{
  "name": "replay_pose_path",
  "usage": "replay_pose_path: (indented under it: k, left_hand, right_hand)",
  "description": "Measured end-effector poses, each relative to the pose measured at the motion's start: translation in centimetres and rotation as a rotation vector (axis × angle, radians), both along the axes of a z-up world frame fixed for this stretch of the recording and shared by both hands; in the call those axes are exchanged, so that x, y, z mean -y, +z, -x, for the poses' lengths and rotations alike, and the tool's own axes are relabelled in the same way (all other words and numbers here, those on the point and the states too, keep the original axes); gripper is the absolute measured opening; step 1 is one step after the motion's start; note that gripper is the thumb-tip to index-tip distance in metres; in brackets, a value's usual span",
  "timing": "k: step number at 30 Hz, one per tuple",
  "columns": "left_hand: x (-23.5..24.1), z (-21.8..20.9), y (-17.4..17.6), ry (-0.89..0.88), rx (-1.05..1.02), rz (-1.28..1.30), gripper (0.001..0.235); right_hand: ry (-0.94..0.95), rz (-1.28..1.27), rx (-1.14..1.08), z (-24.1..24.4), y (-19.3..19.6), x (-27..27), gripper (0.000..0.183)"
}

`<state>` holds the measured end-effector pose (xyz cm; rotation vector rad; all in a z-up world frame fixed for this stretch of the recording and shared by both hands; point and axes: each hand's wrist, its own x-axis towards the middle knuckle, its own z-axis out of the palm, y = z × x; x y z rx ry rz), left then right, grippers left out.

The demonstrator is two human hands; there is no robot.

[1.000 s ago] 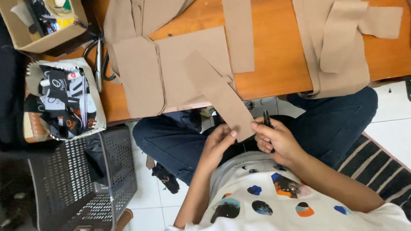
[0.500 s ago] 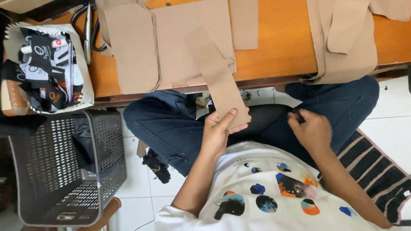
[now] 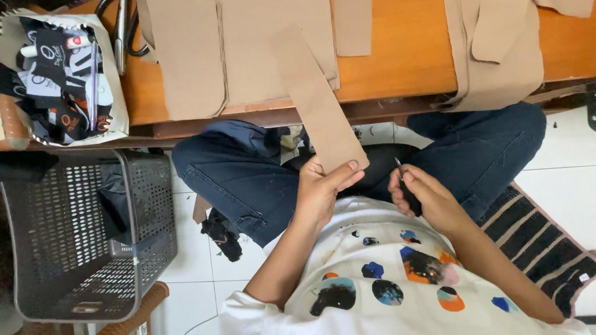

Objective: The person sits cross-legged and uses a small black tool to trim the edges of a rectangular piece of beige fabric. They hold the fabric with their left hand and carefully cut along the sides with the tool in their right hand, rotating the fabric to access different edges.

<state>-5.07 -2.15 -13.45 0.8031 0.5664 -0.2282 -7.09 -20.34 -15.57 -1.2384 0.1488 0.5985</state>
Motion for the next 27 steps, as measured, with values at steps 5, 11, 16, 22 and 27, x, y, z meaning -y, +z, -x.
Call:
replay_pose_path:
  k: [5, 11, 16, 22, 27]
  left_hand:
    - [0.2, 0.3, 0.1, 0.015, -0.027, -0.001, 0.026]
    - [0.3, 0.4, 0.2, 0.024, -0.052, -0.005, 0.026]
    - [0.5, 0.3, 0.5, 0.000, -0.054, -0.020, 0.028]
    - [0.5, 0.5, -0.1, 0.009, -0.035, -0.048, 0.029]
    - [0.5, 0.7, 0.0, 0.009, 0.015, -0.036, 0.026]
  right_hand:
    - [0.019, -0.078, -0.038, -0.7, 3.6, -2.8, 0.029]
    - [-0.031, -0.108, -0.138, -0.5, 1.8, -3.5, 0.032]
    - [-0.036, -0.128, -0.159, -0.5, 1.9, -4.1, 0.033]
    - [-0.044, -0.132, -0.217, -0.5, 2.1, -4.4, 0.035]
    - [-0.038, -0.201, -0.110, -0.4, 1.8, -4.4, 0.035]
